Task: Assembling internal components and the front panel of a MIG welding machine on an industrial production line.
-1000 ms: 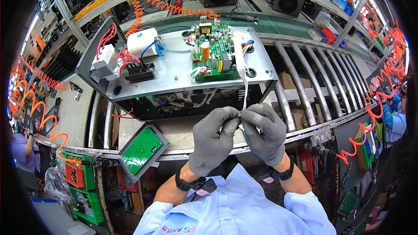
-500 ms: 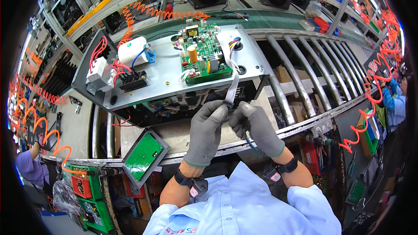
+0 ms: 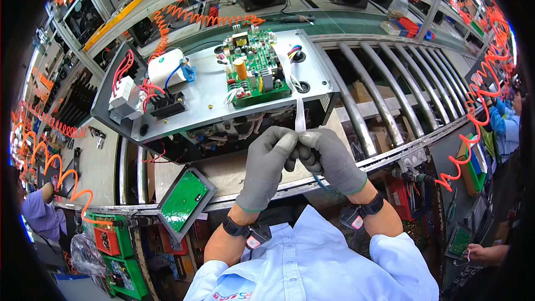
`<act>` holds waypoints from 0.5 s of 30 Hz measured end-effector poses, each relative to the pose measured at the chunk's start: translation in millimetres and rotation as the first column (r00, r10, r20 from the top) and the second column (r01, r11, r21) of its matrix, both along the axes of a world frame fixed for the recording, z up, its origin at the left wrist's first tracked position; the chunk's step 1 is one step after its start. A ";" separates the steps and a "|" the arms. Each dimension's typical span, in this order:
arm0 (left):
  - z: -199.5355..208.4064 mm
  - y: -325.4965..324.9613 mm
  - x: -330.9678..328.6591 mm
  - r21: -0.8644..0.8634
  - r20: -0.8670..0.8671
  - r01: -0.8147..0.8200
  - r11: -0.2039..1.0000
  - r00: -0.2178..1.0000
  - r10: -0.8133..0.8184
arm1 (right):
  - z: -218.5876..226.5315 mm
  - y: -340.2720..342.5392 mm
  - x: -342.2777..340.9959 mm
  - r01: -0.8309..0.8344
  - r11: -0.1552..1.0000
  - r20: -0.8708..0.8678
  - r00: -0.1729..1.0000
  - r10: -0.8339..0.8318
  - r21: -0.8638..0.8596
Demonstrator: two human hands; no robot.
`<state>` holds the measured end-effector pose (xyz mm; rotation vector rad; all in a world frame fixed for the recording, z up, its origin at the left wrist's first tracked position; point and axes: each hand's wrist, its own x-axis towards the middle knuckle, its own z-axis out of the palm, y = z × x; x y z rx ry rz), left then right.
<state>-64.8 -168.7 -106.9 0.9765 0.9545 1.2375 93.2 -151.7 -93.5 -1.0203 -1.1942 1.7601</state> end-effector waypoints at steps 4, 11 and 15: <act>0.4 2.2 3.2 -0.077 0.070 0.015 0.997 0.997 -0.010 | -5.1 -1.5 -6.3 0.037 0.996 -0.110 0.993 -0.046 -0.084; -4.0 9.2 -3.4 -0.138 0.135 0.009 0.990 0.991 0.010 | -5.7 6.9 -11.0 -0.031 0.973 -0.151 0.989 -0.005 -0.231; -3.3 14.8 -11.9 -0.207 0.286 0.118 0.971 0.956 -0.055 | -2.3 14.2 -13.4 -0.051 0.944 -0.222 0.975 -0.024 -0.327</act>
